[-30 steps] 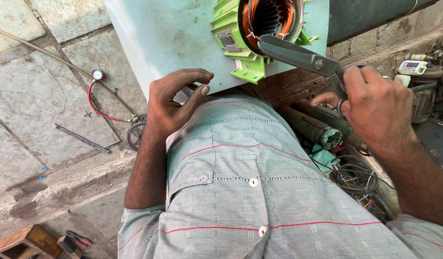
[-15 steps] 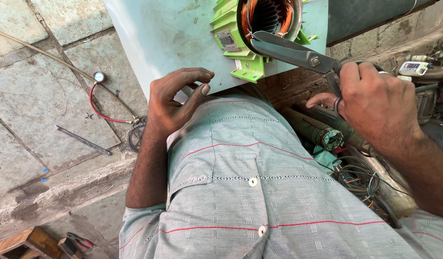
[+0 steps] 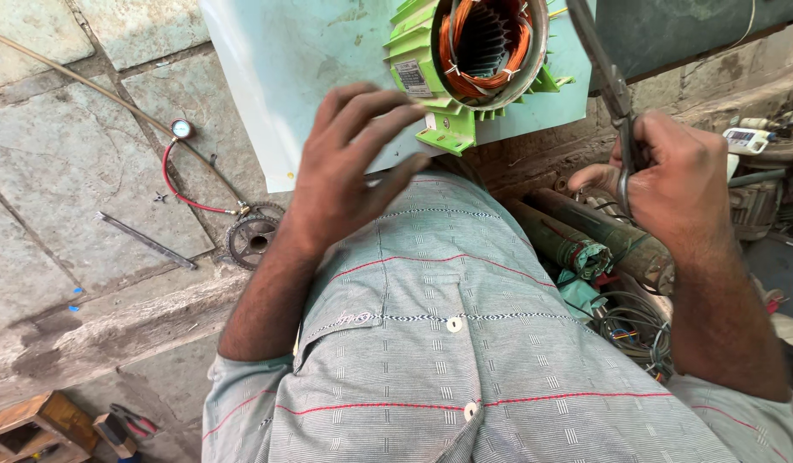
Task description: The person uses shears to trim and adjust copper windings inside a green motor stator, then uses a hammer and metal rod to tap and seat the windings. The person rotates the stator and continues adjusting the internal coils by hand.
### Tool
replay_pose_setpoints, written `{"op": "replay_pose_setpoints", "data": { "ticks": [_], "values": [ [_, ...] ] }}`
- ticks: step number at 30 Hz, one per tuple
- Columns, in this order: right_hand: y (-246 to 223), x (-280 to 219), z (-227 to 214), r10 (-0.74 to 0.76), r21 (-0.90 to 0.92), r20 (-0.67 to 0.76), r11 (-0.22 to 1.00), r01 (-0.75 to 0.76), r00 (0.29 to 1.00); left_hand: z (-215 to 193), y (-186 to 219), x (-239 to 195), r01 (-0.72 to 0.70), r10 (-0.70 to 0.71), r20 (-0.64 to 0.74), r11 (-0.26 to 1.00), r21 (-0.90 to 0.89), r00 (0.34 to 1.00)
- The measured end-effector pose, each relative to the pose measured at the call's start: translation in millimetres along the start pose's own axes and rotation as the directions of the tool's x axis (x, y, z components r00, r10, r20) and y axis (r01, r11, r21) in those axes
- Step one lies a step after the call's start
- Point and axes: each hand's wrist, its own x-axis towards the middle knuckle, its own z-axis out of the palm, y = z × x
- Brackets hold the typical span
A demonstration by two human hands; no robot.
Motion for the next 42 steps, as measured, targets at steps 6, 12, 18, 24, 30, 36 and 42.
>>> {"op": "replay_pose_setpoints", "data": {
  "ticks": [6, 12, 18, 24, 30, 36, 42],
  "values": [
    [4, -2, 13, 0.076, 0.006, 0.061, 0.997, -0.077, 0.995, 13, 11, 33, -0.206, 0.183, 0.113, 0.945, 0.255, 0.977],
    [13, -2, 11, 0.029, 0.179, 0.019, 0.983, -0.032, 0.999, 21, 6, 38, -0.305, 0.267, 0.151, 0.874, 0.378, 0.952],
    [37, 21, 5, 0.009, 0.202, 0.032, 0.979, -0.016, 0.999, 19, 19, 44, -0.267, 0.206, 0.186, 0.865, 0.425, 0.961],
    [56, 30, 12, -0.082, 0.283, -0.057, 0.954, 0.095, 0.995, 24, 29, 50, 0.028, -0.022, -0.032, 0.980, 0.197, 0.999],
    [70, 36, 28, 0.007, 0.364, -0.025, 0.931, 0.003, 1.000, 32, 37, 58, 0.151, -0.131, -0.135, 0.978, 0.147, 0.982],
    [80, 40, 40, 0.000, 0.418, -0.072, 0.908, 0.030, 0.997, 42, 39, 61, 0.252, -0.217, -0.235, 0.959, 0.130, 0.948],
    [85, 49, 44, 0.023, 0.524, -0.049, 0.852, 0.006, 0.999, 50, 38, 64, 0.285, -0.237, -0.292, 0.949, 0.134, 0.927]
  ]
}}
